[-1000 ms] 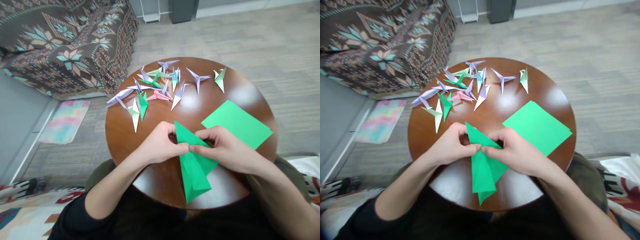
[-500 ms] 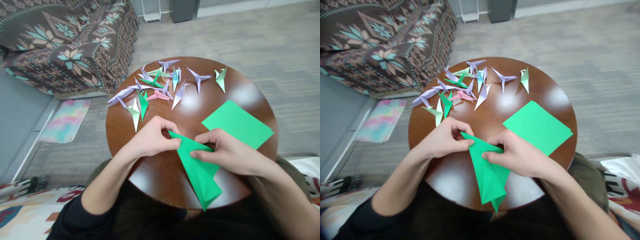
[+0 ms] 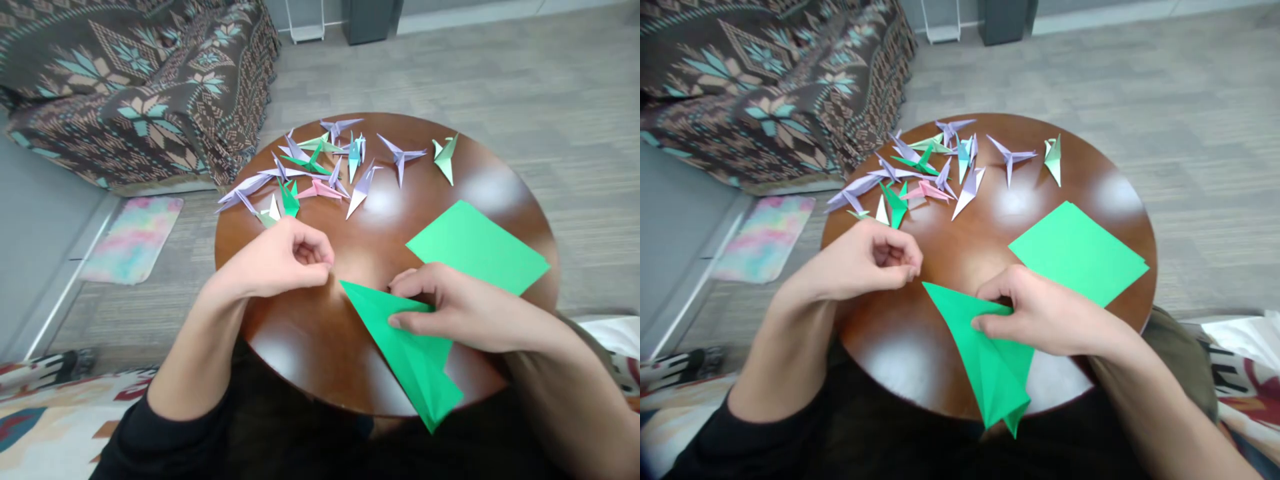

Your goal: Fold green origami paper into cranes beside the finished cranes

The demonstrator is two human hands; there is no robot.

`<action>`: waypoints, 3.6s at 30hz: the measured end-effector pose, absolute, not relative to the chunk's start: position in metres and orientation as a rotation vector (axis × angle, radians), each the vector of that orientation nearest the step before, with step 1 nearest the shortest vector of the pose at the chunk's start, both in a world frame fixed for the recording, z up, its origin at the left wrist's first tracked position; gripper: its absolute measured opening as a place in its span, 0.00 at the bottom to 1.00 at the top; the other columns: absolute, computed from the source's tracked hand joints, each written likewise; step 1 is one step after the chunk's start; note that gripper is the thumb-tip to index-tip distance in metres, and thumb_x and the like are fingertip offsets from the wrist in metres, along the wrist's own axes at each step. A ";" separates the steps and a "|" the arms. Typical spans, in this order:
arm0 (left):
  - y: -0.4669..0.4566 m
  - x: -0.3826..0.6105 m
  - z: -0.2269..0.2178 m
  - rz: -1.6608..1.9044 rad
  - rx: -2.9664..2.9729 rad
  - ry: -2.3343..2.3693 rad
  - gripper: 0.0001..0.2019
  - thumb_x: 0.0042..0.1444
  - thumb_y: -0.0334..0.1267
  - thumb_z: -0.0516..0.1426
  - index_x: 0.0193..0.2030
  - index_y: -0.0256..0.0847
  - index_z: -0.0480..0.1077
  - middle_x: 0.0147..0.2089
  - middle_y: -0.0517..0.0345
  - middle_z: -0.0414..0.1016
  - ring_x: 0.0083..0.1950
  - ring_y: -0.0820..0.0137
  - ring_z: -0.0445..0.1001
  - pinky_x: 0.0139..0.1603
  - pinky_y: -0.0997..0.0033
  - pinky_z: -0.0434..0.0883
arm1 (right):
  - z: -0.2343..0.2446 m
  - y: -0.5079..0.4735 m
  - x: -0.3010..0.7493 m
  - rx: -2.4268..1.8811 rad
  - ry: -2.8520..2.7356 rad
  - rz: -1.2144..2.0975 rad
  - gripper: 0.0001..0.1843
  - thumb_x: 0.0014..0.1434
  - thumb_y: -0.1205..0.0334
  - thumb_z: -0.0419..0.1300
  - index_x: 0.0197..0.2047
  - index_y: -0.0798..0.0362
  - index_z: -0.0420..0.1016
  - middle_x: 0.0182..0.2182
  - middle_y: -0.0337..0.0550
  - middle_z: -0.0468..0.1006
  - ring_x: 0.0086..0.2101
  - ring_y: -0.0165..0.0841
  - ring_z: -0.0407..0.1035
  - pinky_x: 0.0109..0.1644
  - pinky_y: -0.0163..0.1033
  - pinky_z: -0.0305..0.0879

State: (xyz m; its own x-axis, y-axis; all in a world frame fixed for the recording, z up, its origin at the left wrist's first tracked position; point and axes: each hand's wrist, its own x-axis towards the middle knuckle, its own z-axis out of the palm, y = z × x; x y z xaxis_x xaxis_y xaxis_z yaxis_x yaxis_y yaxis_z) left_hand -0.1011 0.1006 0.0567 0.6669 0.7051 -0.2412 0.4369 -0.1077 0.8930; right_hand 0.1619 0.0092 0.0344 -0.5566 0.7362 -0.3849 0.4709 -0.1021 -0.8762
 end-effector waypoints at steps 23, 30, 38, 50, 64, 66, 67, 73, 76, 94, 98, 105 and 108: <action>0.069 -0.062 0.035 0.255 1.702 0.753 0.12 0.63 0.41 0.60 0.32 0.35 0.75 0.26 0.59 0.74 0.24 0.74 0.74 0.25 0.79 0.67 | 0.039 0.009 0.146 -1.471 -1.676 1.538 0.06 0.55 0.67 0.58 0.29 0.54 0.76 0.23 0.32 0.64 0.26 0.27 0.54 0.29 0.35 0.50; 0.073 -0.066 0.035 0.305 1.663 0.832 0.11 0.61 0.39 0.60 0.30 0.36 0.74 0.25 0.60 0.73 0.24 0.74 0.73 0.23 0.79 0.67 | 0.040 0.011 0.150 -1.485 -1.721 1.553 0.07 0.57 0.66 0.60 0.27 0.53 0.74 0.24 0.33 0.68 0.26 0.29 0.58 0.30 0.36 0.53; 0.079 -0.067 0.036 0.705 1.416 0.887 0.10 0.60 0.42 0.64 0.35 0.37 0.73 0.24 0.65 0.70 0.22 0.77 0.69 0.23 0.80 0.68 | 0.034 0.016 0.160 -1.487 -1.617 1.322 0.11 0.61 0.54 0.68 0.33 0.52 0.79 0.28 0.37 0.77 0.31 0.34 0.70 0.35 0.37 0.64; 0.059 -0.062 0.029 0.549 0.991 0.396 0.26 0.54 0.48 0.69 0.58 0.41 0.76 0.56 0.42 0.82 0.58 0.52 0.81 0.59 0.57 0.77 | 0.066 -0.022 0.146 -1.401 -1.864 -0.241 0.11 0.63 0.71 0.65 0.44 0.45 0.78 0.39 0.43 0.86 0.38 0.42 0.80 0.62 0.56 0.68; 0.064 -0.061 0.025 0.623 0.746 0.655 0.17 0.61 0.34 0.64 0.57 0.34 0.79 0.54 0.42 0.84 0.51 0.60 0.84 0.47 0.71 0.80 | 0.018 -0.010 0.122 -0.966 -2.184 -0.203 0.11 0.67 0.74 0.59 0.49 0.57 0.80 0.49 0.54 0.87 0.51 0.46 0.82 0.60 0.55 0.78; 0.062 -0.059 0.026 0.635 0.689 0.637 0.15 0.62 0.32 0.62 0.55 0.36 0.80 0.57 0.43 0.83 0.54 0.61 0.83 0.53 0.70 0.79 | 0.016 -0.010 0.120 -0.967 -2.166 -0.213 0.10 0.67 0.74 0.60 0.47 0.56 0.81 0.48 0.53 0.87 0.51 0.45 0.82 0.58 0.50 0.80; 0.062 -0.058 0.026 0.643 0.662 0.636 0.14 0.64 0.33 0.61 0.55 0.36 0.80 0.57 0.43 0.83 0.54 0.61 0.83 0.53 0.69 0.79 | 0.015 -0.011 0.118 -0.982 -2.157 -0.218 0.10 0.67 0.74 0.60 0.46 0.56 0.81 0.47 0.52 0.88 0.50 0.44 0.82 0.57 0.49 0.80; 0.065 -0.058 0.023 0.700 0.592 0.668 0.13 0.66 0.33 0.58 0.54 0.38 0.80 0.56 0.45 0.84 0.52 0.60 0.84 0.56 0.62 0.79 | 0.016 -0.014 0.110 -1.145 -2.136 -0.133 0.11 0.69 0.73 0.58 0.37 0.56 0.79 0.42 0.54 0.86 0.42 0.40 0.82 0.48 0.44 0.80; 0.066 -0.060 0.020 0.701 0.587 0.690 0.11 0.64 0.33 0.59 0.50 0.37 0.80 0.55 0.46 0.84 0.53 0.61 0.84 0.55 0.65 0.79 | 0.018 -0.013 0.110 -1.155 -2.146 -0.109 0.11 0.68 0.74 0.59 0.33 0.57 0.78 0.43 0.57 0.85 0.44 0.44 0.80 0.48 0.48 0.77; 0.066 -0.063 0.021 0.881 0.780 0.716 0.11 0.57 0.38 0.70 0.44 0.38 0.78 0.45 0.50 0.87 0.51 0.60 0.85 0.55 0.62 0.79 | 0.035 0.007 0.139 -1.450 -1.698 0.868 0.10 0.64 0.65 0.61 0.29 0.51 0.73 0.35 0.44 0.83 0.36 0.37 0.75 0.42 0.41 0.64; 0.066 -0.061 0.020 0.878 0.774 0.732 0.12 0.55 0.37 0.71 0.41 0.36 0.76 0.40 0.50 0.87 0.48 0.59 0.86 0.53 0.62 0.80 | 0.033 0.005 0.138 -1.509 -1.727 0.855 0.09 0.63 0.63 0.61 0.29 0.51 0.71 0.32 0.43 0.82 0.34 0.38 0.74 0.42 0.43 0.63; 0.064 -0.061 0.020 0.845 0.752 0.715 0.10 0.56 0.36 0.71 0.38 0.35 0.77 0.37 0.51 0.87 0.43 0.64 0.86 0.45 0.70 0.81 | 0.031 0.003 0.136 -1.400 -1.618 0.888 0.12 0.64 0.60 0.65 0.29 0.49 0.73 0.32 0.39 0.83 0.34 0.36 0.74 0.40 0.40 0.65; 0.069 -0.063 0.020 0.911 0.740 0.735 0.08 0.56 0.36 0.70 0.37 0.36 0.77 0.37 0.53 0.87 0.43 0.65 0.86 0.44 0.72 0.81 | 0.032 0.003 0.139 -1.394 -1.594 0.866 0.12 0.62 0.63 0.66 0.27 0.49 0.72 0.31 0.39 0.82 0.34 0.35 0.74 0.40 0.40 0.65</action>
